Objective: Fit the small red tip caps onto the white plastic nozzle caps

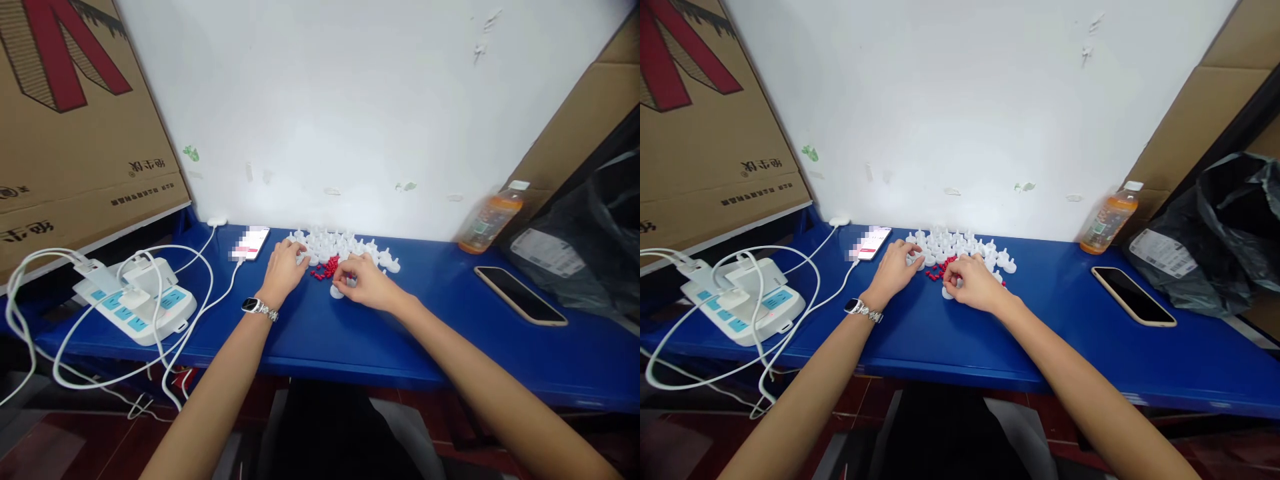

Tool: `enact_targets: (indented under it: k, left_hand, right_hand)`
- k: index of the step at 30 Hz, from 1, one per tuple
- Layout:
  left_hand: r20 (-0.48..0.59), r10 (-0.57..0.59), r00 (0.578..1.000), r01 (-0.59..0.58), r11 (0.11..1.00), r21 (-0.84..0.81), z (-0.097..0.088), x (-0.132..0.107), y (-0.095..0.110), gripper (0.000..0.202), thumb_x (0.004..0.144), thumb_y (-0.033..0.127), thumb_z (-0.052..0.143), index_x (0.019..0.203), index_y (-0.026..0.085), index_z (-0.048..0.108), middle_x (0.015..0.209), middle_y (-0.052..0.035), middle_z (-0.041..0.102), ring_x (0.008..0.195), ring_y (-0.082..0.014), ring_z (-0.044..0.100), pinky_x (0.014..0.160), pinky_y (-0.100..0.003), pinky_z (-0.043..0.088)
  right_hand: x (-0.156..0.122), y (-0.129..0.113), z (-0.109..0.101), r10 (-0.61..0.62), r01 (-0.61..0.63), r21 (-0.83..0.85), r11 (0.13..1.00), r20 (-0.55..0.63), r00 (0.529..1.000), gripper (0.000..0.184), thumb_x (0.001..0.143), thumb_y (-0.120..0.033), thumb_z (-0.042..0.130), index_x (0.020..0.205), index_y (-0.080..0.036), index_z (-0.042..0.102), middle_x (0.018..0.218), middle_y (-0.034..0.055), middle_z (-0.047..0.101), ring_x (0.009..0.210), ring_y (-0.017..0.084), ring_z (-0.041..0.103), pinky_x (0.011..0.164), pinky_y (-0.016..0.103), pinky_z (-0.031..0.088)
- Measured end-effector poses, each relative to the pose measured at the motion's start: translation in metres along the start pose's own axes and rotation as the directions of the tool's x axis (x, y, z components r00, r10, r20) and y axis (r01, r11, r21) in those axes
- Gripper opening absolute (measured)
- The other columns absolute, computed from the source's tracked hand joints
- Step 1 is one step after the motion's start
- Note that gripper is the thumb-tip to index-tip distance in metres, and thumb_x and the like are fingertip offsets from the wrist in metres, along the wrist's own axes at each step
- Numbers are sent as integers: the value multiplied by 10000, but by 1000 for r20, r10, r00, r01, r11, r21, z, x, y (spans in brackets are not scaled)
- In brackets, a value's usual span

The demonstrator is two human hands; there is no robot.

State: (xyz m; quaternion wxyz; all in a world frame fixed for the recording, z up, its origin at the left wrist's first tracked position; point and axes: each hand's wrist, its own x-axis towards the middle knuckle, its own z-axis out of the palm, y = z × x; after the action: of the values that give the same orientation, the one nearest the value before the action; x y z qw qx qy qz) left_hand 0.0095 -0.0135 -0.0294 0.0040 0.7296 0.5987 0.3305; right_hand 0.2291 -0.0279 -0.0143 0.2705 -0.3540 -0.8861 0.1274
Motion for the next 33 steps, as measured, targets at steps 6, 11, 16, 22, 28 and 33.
enact_targets:
  k: [6,11,16,22,28,33]
  left_hand:
    - [30,24,999,-27,993,113,11,10,7,259,922,370,599,1094,208,706,1094,-113,593,1074,-304,512,926,-450,423]
    - [-31,48,998,-46,995,88,10,14,12,154,935,331,582,934,223,692,1054,-95,582,1062,-290,512,918,-437,417]
    - [-139,140,980,-166,967,-194,-2,8,15,178,1016,323,419,1039,210,554,1154,-90,621,1086,-237,554,944,-379,431]
    - [-15,121,993,-115,896,-429,-7,-1,18,181,1035,365,364,1055,218,468,981,-52,683,822,-175,637,756,-297,445]
    - [124,185,975,-113,892,-439,-4,-2,21,311,1033,377,324,934,206,564,849,-18,645,782,-163,601,766,-288,439]
    - [179,174,968,-81,897,-434,-2,-6,23,255,995,396,405,966,200,566,836,-14,623,746,-166,584,726,-291,449]
  right_hand:
    - [-3,4,-10,59,-59,-137,989,-7,998,42,833,-233,629,810,-202,647,698,-10,614,794,182,530,844,357,291]
    - [0,-1,-8,68,-89,-228,970,-96,993,103,887,-283,599,868,-207,666,801,34,635,880,220,515,837,363,287]
    - [6,-4,2,31,-44,-382,923,-41,999,115,894,-287,601,902,-215,691,896,81,622,937,263,492,837,398,285]
    - [13,0,12,22,-6,-461,887,28,999,133,906,-300,615,947,-210,704,931,110,622,958,288,488,835,424,288]
    - [14,7,15,32,-12,-473,881,34,999,111,908,-209,582,861,-185,680,931,117,640,957,282,491,839,426,292]
    - [15,8,8,40,-70,-219,973,-136,990,128,928,-248,558,871,-201,662,936,73,667,956,250,540,861,407,337]
